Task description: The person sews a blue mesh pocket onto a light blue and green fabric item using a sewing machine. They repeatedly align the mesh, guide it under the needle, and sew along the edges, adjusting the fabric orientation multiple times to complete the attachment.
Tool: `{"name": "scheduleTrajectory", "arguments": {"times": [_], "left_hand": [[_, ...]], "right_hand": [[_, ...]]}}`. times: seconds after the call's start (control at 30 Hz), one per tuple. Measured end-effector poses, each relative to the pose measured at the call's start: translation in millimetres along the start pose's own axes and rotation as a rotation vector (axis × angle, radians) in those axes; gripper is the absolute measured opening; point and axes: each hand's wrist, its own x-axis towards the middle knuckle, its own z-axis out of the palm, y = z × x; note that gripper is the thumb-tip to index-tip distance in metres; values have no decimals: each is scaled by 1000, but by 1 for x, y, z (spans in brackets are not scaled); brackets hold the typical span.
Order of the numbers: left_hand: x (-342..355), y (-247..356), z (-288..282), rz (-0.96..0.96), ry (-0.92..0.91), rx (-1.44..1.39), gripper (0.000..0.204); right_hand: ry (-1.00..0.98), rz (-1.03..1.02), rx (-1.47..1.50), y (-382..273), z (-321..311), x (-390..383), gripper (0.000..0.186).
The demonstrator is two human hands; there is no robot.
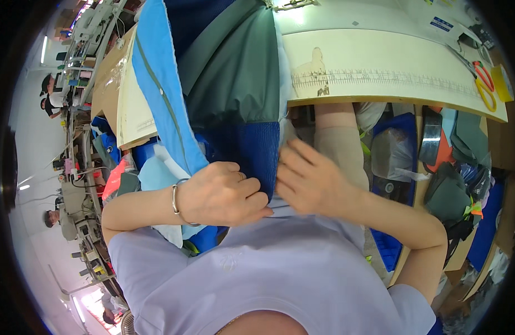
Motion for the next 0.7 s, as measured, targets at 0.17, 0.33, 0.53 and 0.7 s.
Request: {"name": "scheduleTrajectory", "arguments": {"times": [0.17, 0.33, 0.53, 0.7], "left_hand": [[-2, 3, -5, -45, -77, 1, 35], [-1, 1, -9, -138, -198, -76, 29], [20, -11, 0, -150, -415, -158, 32], [50, -72, -28, -286, 167, -353, 1]], "right_hand": [[148, 94, -95, 18, 15, 2, 19], [273, 72, -172, 12, 4, 4, 20], [165, 28, -4, 18, 13, 0, 24], [154, 104, 95, 31, 17, -5, 30]]}}
